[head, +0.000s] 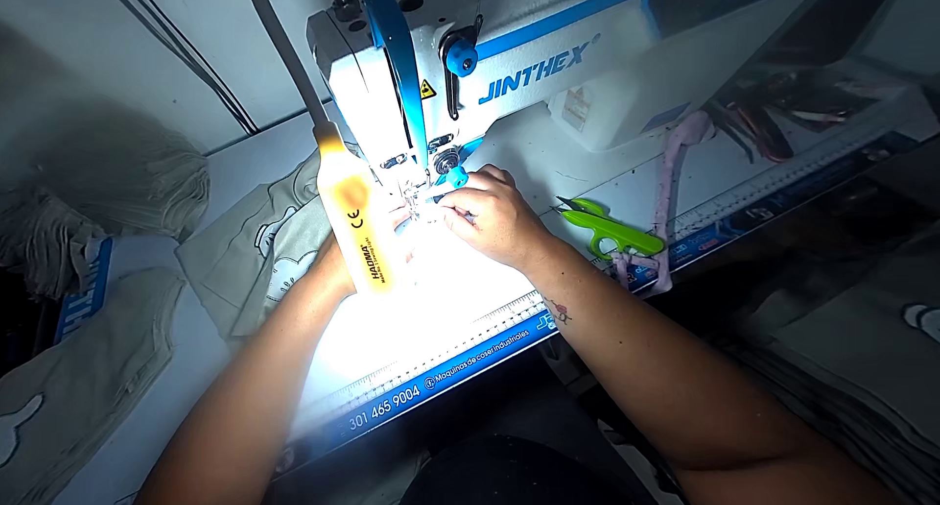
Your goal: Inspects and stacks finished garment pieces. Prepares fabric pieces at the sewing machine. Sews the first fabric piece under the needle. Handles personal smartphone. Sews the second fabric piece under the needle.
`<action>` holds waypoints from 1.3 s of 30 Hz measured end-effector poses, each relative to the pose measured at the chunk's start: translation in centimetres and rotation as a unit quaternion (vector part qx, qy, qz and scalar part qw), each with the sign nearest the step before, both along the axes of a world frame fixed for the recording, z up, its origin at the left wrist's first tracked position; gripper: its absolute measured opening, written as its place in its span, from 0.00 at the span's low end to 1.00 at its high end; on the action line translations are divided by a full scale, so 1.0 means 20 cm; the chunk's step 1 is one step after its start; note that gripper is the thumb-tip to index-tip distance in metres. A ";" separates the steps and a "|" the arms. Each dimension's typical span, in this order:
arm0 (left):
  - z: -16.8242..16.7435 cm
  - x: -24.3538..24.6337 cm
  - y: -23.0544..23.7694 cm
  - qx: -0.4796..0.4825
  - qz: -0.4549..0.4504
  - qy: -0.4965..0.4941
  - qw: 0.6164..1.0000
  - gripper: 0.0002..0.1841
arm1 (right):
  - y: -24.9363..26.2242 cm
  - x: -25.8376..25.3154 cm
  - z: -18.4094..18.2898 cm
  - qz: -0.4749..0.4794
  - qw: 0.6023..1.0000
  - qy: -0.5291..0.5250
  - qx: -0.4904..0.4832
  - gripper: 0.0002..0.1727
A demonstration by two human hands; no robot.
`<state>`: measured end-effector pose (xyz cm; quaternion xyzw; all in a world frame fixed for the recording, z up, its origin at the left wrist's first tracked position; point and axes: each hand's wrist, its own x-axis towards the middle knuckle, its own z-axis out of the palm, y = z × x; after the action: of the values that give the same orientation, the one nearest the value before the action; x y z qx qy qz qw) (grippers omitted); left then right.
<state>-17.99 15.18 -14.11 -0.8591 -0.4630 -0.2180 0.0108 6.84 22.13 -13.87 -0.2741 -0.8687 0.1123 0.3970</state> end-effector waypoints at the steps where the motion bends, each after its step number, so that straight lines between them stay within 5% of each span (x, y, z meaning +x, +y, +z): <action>1: 0.00 0.00 0.00 0.005 -0.005 -0.007 1.000 0.28 | 0.00 0.00 0.00 -0.002 1.000 0.002 0.001 0.11; 14: -0.11 -0.11 0.01 -0.015 0.013 0.004 1.000 0.30 | 0.01 0.00 0.00 -0.012 1.000 0.007 0.000 0.11; 39: 0.02 0.03 -0.04 -0.010 -0.005 -0.004 1.000 0.31 | 0.01 0.01 0.00 -0.011 1.000 0.001 -0.001 0.11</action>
<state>-17.36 14.32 -13.64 -0.8606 -0.4606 -0.2173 -0.0005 7.11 22.30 -13.85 -0.2840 -0.8651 0.1095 0.3988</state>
